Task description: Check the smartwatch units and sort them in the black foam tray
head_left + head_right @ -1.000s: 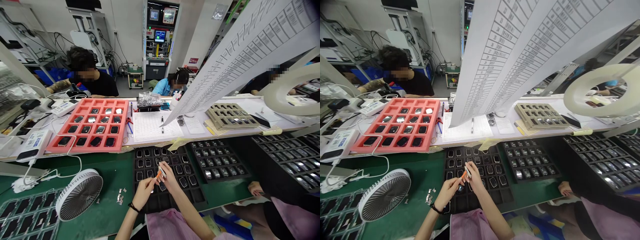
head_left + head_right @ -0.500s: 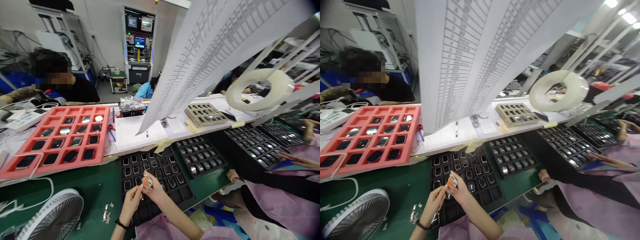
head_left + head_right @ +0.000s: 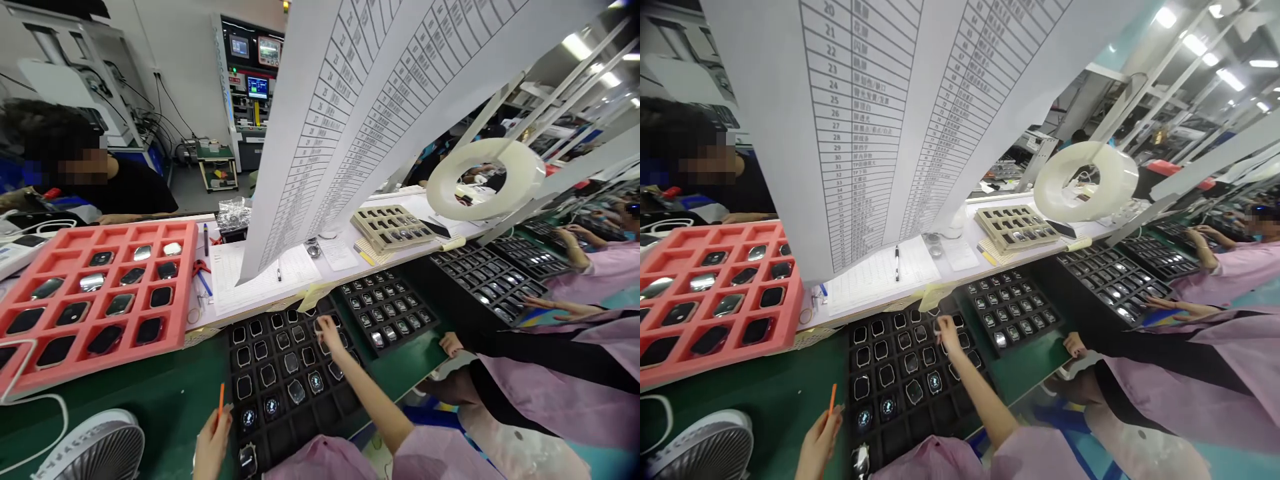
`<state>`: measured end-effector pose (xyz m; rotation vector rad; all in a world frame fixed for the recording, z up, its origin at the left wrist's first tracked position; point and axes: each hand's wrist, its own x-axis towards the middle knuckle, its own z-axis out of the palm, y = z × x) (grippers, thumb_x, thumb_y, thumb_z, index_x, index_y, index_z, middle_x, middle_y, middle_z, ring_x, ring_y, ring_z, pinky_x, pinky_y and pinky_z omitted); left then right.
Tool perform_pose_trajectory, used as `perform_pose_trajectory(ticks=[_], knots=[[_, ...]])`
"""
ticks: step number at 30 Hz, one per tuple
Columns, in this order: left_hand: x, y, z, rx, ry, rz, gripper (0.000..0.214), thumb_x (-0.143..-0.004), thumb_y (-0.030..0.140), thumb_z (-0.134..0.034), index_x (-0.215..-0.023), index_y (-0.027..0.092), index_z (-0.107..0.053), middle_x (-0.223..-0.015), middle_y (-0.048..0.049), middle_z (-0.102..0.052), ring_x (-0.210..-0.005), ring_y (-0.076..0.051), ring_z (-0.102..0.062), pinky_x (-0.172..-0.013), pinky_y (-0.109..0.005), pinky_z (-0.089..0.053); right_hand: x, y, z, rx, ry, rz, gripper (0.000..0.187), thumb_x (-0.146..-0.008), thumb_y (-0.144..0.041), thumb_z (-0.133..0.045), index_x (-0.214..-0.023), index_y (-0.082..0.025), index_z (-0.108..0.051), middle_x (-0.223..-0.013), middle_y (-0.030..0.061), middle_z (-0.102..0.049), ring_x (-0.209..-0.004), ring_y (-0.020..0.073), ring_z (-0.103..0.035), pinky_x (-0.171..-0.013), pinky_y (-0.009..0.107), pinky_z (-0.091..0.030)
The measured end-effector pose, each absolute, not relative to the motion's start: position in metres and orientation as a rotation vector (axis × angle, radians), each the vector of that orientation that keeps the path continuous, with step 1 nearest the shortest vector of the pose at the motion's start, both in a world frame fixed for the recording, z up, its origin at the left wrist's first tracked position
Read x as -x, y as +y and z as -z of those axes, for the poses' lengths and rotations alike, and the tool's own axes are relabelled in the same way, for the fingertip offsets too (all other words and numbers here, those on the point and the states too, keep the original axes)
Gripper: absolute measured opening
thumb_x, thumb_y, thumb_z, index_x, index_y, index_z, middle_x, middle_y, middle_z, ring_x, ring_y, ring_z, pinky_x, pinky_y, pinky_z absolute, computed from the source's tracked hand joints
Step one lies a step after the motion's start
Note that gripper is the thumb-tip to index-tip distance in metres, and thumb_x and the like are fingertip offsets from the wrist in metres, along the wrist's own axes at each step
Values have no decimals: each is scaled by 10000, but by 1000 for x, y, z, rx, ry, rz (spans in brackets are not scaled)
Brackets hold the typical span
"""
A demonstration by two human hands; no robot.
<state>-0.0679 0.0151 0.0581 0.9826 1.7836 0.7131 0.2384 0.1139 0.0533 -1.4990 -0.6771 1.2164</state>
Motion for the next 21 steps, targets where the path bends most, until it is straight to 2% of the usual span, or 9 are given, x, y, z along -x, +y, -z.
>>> perform_pose_trajectory(ticks=[3,7,10,14,21], knots=[[107,5,-33,-1065,1895,-485,731,-608,848,-343,-710,182,-628,-517,-9,-577,-449,-194,-545,-410,-274,-397,-289,157,-43,1626,-819,-1082,225,-881,-396,-556,-847,-174,-554,-691,-40,-534,-505,72,-464,-456,203,-406],[125,0,-15,-1146,1951,-332,496,-736,630,-361,-730,223,-643,-643,-39,-683,-640,-254,-672,-545,-287,-495,-313,197,-33,1794,-1006,-958,209,-907,-323,-547,-1003,-144,-595,-956,29,-610,-795,155,-604,-681,306,-521],[125,2,-12,-1176,1966,-246,403,-774,515,-360,-753,231,-646,-661,-39,-699,-691,-264,-694,-589,-292,-511,-316,206,-25,1923,-1115,-891,237,-898,-318,-566,-1067,-153,-594,-1070,51,-610,-918,197,-611,-776,368,-529],[125,6,-16,-1160,1969,-206,397,-793,493,-351,-777,223,-641,-664,-50,-707,-708,-289,-702,-596,-313,-516,-320,189,-17,2103,-1182,-789,256,-897,-304,-568,-1115,-170,-578,-1185,76,-570,-1027,222,-575,-863,424,-497],[122,9,-32,-1074,2024,-158,392,-796,545,-304,-805,233,-541,-587,-58,-658,-659,-322,-674,-616,-351,-494,-311,144,-14,2231,-1093,-848,241,-878,-295,-586,-1060,-138,-577,-1088,79,-589,-959,209,-580,-832,408,-486]])
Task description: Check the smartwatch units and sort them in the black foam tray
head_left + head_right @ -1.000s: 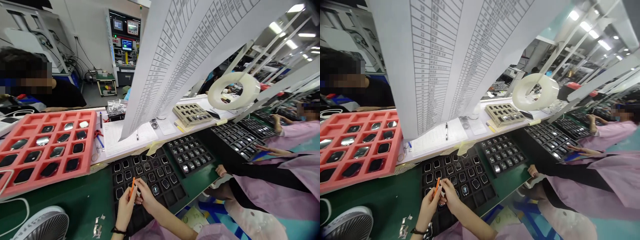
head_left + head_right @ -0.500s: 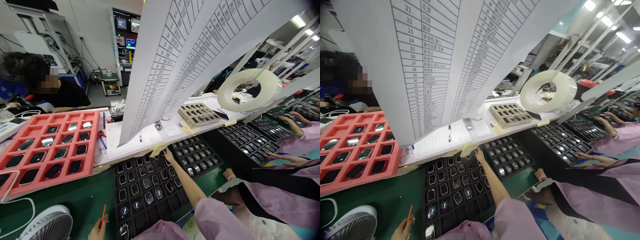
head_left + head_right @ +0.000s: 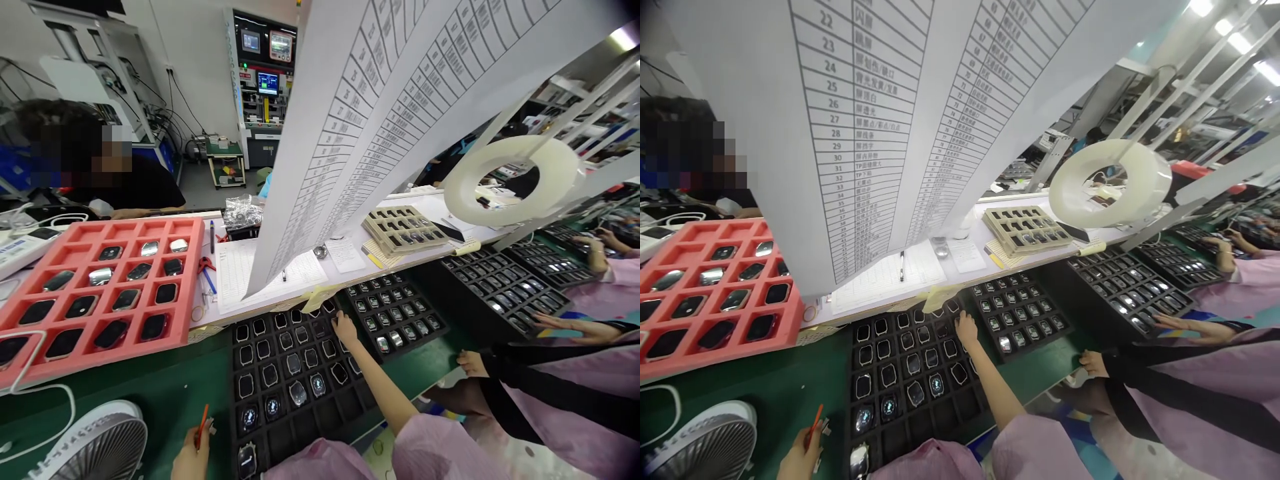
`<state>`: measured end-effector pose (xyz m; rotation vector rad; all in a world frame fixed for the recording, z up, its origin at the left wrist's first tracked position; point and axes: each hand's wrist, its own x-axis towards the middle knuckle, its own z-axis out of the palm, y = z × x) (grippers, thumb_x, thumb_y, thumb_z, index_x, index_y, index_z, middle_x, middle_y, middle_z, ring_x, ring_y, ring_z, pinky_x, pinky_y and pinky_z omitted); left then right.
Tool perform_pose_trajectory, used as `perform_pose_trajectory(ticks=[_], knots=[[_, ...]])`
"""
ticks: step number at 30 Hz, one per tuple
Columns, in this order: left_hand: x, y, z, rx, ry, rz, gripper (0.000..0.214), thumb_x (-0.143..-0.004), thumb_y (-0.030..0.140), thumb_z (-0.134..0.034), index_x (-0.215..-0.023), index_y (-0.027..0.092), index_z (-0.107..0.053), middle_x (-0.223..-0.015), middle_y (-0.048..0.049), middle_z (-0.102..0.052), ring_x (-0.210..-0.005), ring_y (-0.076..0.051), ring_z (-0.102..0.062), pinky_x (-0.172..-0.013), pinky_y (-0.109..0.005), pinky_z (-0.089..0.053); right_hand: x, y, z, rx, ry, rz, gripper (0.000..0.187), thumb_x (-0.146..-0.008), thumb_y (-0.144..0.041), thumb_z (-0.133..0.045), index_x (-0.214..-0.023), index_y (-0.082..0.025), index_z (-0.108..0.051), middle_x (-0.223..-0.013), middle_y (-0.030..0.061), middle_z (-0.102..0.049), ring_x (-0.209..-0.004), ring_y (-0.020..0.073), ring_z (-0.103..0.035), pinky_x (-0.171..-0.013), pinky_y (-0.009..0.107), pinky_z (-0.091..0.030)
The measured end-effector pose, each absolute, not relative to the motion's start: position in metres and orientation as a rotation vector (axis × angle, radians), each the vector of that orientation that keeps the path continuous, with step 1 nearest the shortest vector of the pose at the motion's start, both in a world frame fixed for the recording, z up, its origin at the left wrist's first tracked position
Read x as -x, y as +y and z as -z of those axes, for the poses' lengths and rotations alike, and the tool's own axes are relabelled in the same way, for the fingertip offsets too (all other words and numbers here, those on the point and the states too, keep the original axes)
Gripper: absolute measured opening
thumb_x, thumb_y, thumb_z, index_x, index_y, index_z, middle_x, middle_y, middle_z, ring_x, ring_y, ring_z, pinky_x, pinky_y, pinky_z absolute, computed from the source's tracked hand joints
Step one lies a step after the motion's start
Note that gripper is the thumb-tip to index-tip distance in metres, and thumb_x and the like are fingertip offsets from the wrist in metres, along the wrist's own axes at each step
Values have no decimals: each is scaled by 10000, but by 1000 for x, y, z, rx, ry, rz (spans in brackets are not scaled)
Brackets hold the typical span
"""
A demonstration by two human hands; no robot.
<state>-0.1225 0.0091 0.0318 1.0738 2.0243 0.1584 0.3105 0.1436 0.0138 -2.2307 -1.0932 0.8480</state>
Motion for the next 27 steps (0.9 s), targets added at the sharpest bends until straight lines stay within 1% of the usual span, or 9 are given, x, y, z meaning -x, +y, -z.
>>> perform_pose_trajectory(ticks=[4,7,9,11,13,15,19,21,27], knots=[[107,11,-44,-1083,2009,-337,403,-794,578,-318,-843,234,-523,-653,-49,-654,-676,-295,-658,-633,-341,-478,-303,134,-28,2041,-1017,-1001,226,-837,-353,-606,-951,-160,-576,-871,31,-598,-777,179,-586,-699,342,-483],[78,14,-63,-1112,1843,-566,444,-778,617,-376,-911,222,-529,-640,-7,-598,-619,-227,-606,-594,-295,-451,-285,124,-49,1777,-966,-1169,295,-754,-455,-642,-887,-204,-562,-698,-24,-537,-627,162,-549,-595,299,-457],[50,16,-82,-1157,1582,-735,471,-768,644,-429,-915,210,-538,-617,32,-525,-561,-161,-528,-548,-247,-410,-261,112,-66,1570,-916,-1310,349,-719,-503,-649,-892,-214,-556,-660,-46,-504,-572,137,-523,-567,280,-447],[20,19,-104,-1153,1323,-731,498,-774,666,-436,-871,192,-550,-531,76,-393,-451,-106,-398,-450,-209,-315,-231,96,-84,1374,-847,-1458,381,-713,-533,-643,-909,-221,-548,-656,-50,-499,-542,120,-511,-531,266,-440],[-4,22,-125,-1104,1160,-673,522,-775,682,-433,-860,181,-554,-490,106,-308,-381,-72,-271,-389,-192,-222,-201,80,-103,1216,-773,-1589,357,-725,-522,-650,-888,-224,-539,-619,-55,-491,-484,109,-482,-466,251,-416],[-19,23,-142,-1067,1080,-655,525,-772,687,-439,-833,177,-547,-477,117,-294,-352,-54,-210,-358,-183,-170,-177,67,-120,1106,-704,-1683,309,-748,-484,-660,-841,-223,-524,-598,-58,-494,-421,90,-445,-398,227,-376],[-26,20,-158,-1027,1035,-696,492,-784,661,-455,-754,176,-529,-459,121,-285,-336,-37,-179,-333,-172,-133,-154,56,-143,984,-585,-1767,297,-750,-436,-700,-791,-216,-505,-553,-76,-505,-342,56,-398,-312,175,-302],[-23,18,-159,-1011,1033,-719,481,-791,647,-460,-741,173,-530,-458,120,-280,-336,-34,-177,-331,-170,-126,-150,55,-147,949,-549,-1777,309,-740,-425,-717,-768,-213,-495,-508,-90,-490,-321,51,-389,-296,163,-290],[-18,15,-158,-998,1071,-736,504,-775,661,-471,-716,165,-540,-460,113,-286,-340,-34,-184,-331,-177,-120,-146,53,-151,888,-459,-1782,338,-731,-419,-731,-715,-220,-459,-462,-104,-475,-319,68,-420,-317,179,-363]])
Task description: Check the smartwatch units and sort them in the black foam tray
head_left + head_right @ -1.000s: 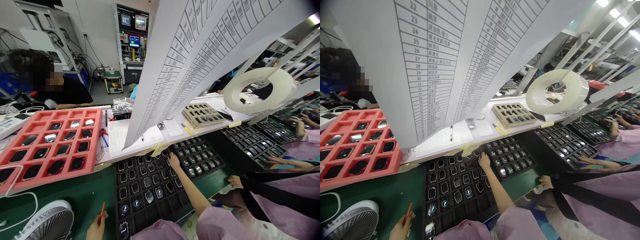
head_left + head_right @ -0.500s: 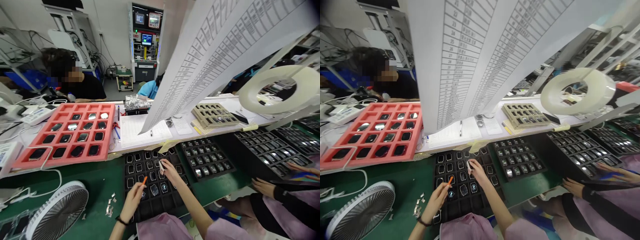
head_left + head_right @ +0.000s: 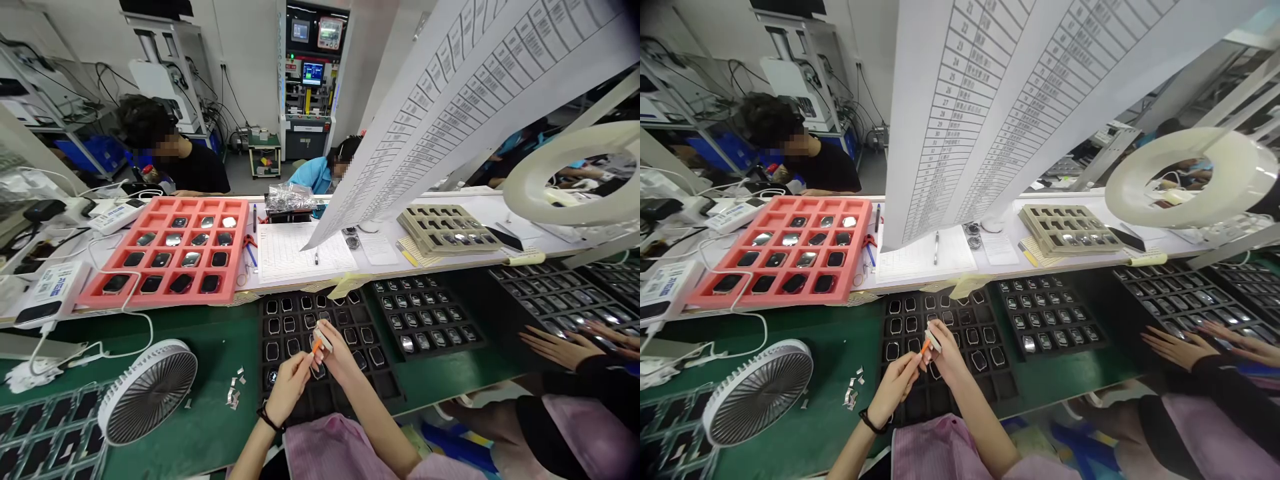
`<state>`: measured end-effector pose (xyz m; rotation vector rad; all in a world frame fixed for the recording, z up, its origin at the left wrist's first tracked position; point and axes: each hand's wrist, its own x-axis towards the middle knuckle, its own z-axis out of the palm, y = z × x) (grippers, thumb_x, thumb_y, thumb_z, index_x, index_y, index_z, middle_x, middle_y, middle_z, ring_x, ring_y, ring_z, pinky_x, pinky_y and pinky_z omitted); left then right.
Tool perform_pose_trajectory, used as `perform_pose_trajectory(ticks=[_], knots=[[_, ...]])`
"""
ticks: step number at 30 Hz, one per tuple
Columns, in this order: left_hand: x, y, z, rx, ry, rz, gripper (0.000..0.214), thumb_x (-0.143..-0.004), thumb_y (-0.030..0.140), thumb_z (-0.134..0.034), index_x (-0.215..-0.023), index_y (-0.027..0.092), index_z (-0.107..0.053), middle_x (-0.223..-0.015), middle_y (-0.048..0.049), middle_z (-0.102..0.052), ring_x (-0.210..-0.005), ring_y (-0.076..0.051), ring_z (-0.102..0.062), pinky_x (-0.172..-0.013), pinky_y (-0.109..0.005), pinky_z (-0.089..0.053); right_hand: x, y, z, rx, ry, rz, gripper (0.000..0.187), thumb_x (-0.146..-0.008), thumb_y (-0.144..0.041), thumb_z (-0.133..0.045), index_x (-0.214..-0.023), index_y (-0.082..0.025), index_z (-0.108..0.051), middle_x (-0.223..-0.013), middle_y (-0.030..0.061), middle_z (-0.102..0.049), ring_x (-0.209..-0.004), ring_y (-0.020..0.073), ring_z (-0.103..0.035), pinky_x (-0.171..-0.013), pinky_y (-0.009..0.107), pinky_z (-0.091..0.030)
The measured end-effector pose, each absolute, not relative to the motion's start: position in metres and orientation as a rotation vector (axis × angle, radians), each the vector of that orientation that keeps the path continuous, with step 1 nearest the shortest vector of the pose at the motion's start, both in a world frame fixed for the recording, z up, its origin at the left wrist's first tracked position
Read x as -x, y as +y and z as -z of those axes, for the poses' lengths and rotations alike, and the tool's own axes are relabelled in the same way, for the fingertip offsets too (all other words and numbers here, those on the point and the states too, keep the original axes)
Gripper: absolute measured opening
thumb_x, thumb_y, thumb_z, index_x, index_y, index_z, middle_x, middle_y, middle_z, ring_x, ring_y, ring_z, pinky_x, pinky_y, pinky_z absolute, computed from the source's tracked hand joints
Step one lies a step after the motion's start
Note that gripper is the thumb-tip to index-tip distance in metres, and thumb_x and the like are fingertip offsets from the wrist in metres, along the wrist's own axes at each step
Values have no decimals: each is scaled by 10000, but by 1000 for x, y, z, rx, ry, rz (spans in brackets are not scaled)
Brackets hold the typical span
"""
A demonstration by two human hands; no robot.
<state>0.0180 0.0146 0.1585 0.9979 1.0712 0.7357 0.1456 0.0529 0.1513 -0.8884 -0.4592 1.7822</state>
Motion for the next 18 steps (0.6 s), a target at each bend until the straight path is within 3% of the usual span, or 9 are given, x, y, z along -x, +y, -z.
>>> perform_pose_trajectory(ticks=[6,12,18], knots=[[-14,17,-160,-1023,1072,-697,558,-736,700,-491,-728,149,-579,-429,121,-249,-340,-38,-167,-334,-184,-114,-149,51,-157,970,-604,-1750,294,-760,-427,-698,-775,-223,-488,-426,-110,-466,-307,75,-420,-317,180,-365],[-15,17,-161,-1005,1040,-693,571,-721,710,-505,-727,145,-589,-420,118,-273,-329,-33,-168,-326,-184,-115,-144,48,-151,763,-396,-1929,367,-761,-417,-704,-707,-218,-400,-477,-122,-465,-271,1,-204,-265,138,-145],[-18,11,-154,-947,1067,-726,566,-716,714,-509,-733,152,-580,-446,115,-282,-338,-29,-177,-329,-182,-118,-140,45,-139,757,-310,-1929,356,-724,-385,-733,-730,-222,-418,-469,-127,-462,-267,1,-181,-285,147,-164]])
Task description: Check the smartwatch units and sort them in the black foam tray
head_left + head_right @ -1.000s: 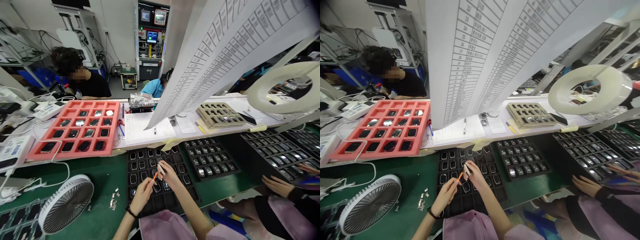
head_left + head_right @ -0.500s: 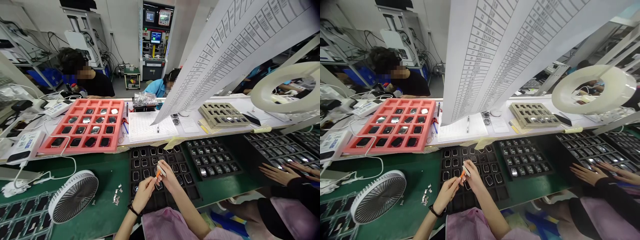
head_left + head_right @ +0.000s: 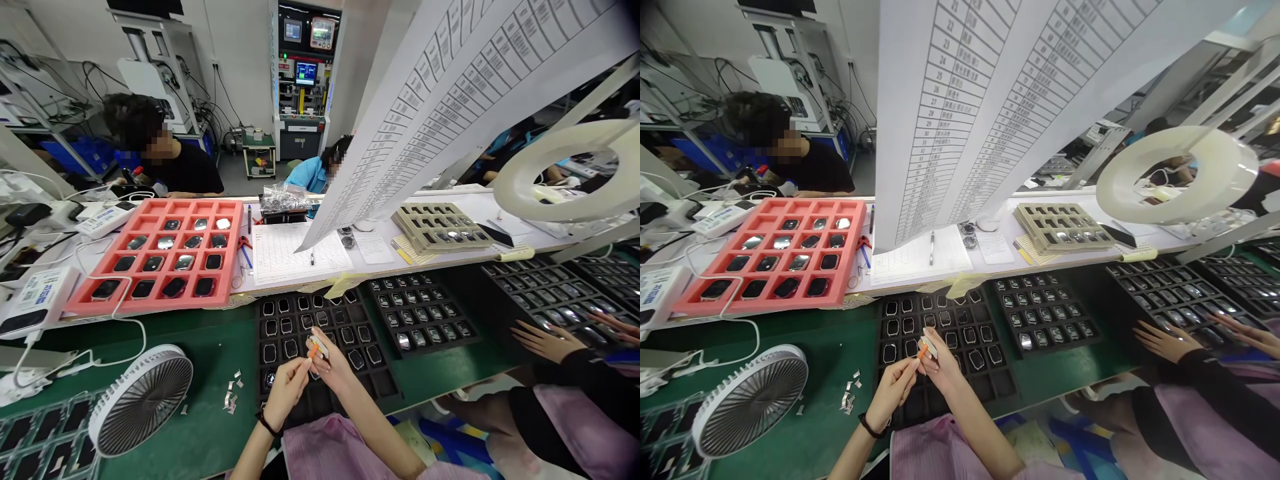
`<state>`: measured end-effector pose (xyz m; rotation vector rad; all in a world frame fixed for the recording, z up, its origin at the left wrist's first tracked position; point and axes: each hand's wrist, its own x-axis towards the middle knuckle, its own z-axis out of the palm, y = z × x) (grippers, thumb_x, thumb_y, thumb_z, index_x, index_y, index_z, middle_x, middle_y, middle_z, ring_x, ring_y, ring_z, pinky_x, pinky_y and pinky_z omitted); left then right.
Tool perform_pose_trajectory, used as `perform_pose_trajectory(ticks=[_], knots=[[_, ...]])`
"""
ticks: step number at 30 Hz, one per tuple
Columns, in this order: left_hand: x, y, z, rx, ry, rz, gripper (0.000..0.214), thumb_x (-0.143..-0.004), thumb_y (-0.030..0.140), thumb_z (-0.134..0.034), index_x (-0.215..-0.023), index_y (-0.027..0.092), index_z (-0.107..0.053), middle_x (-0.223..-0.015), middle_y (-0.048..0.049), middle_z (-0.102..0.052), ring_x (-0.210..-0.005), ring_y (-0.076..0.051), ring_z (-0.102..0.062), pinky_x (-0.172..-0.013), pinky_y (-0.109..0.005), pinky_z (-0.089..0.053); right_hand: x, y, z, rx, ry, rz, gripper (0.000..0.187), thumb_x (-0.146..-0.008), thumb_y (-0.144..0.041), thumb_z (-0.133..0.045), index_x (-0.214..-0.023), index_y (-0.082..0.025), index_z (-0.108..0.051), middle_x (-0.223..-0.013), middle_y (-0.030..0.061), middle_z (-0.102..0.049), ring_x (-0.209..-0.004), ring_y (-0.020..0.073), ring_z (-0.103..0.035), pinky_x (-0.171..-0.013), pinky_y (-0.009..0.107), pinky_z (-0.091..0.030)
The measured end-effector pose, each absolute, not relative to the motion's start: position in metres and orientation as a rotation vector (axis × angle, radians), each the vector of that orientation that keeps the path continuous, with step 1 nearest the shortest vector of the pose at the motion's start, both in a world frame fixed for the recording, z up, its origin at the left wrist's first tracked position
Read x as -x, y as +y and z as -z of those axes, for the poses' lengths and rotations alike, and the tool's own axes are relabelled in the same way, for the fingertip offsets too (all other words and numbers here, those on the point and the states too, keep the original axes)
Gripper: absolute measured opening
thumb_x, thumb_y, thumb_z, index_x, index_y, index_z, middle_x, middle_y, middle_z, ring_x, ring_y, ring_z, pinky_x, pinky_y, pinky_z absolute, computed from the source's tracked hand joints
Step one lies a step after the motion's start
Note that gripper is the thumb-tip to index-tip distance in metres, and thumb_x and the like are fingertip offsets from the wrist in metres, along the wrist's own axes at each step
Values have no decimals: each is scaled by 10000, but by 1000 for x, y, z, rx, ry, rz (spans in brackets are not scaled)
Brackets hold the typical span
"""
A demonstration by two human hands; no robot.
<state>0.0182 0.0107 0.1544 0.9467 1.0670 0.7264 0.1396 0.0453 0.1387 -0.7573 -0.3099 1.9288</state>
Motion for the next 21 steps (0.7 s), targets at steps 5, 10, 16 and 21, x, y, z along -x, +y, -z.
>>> perform_pose_trajectory(ticks=[5,10,16,21], knots=[[-18,13,-140,-960,1103,-751,557,-715,724,-500,-675,170,-535,-426,116,-288,-323,-36,-201,-330,-183,-154,-137,39,-131,819,-320,-1886,382,-698,-430,-742,-697,-217,-425,-393,-139,-387,-266,6,-181,-292,147,-169],[-29,18,-122,-1124,1201,-875,478,-772,640,-512,-644,180,-490,-568,32,-504,-529,-107,-506,-537,-221,-431,-127,26,-115,1193,-605,-1658,369,-738,-550,-645,-810,-230,-476,-444,-129,-395,-299,30,-274,-299,145,-201],[15,19,-82,-1217,1639,-734,452,-799,633,-378,-629,215,-405,-542,56,-404,-530,-122,-454,-543,-223,-376,-190,66,-70,1576,-830,-1283,431,-752,-646,-515,-849,-232,-452,-569,-101,-455,-335,51,-345,-315,172,-271],[93,12,-49,-1180,1950,-500,296,-783,400,-469,-550,232,-399,-476,22,-459,-536,-186,-535,-552,-252,-357,-290,118,-37,1826,-976,-1057,292,-860,-467,-537,-806,-182,-506,-613,-65,-494,-460,87,-467,-436,211,-389]])
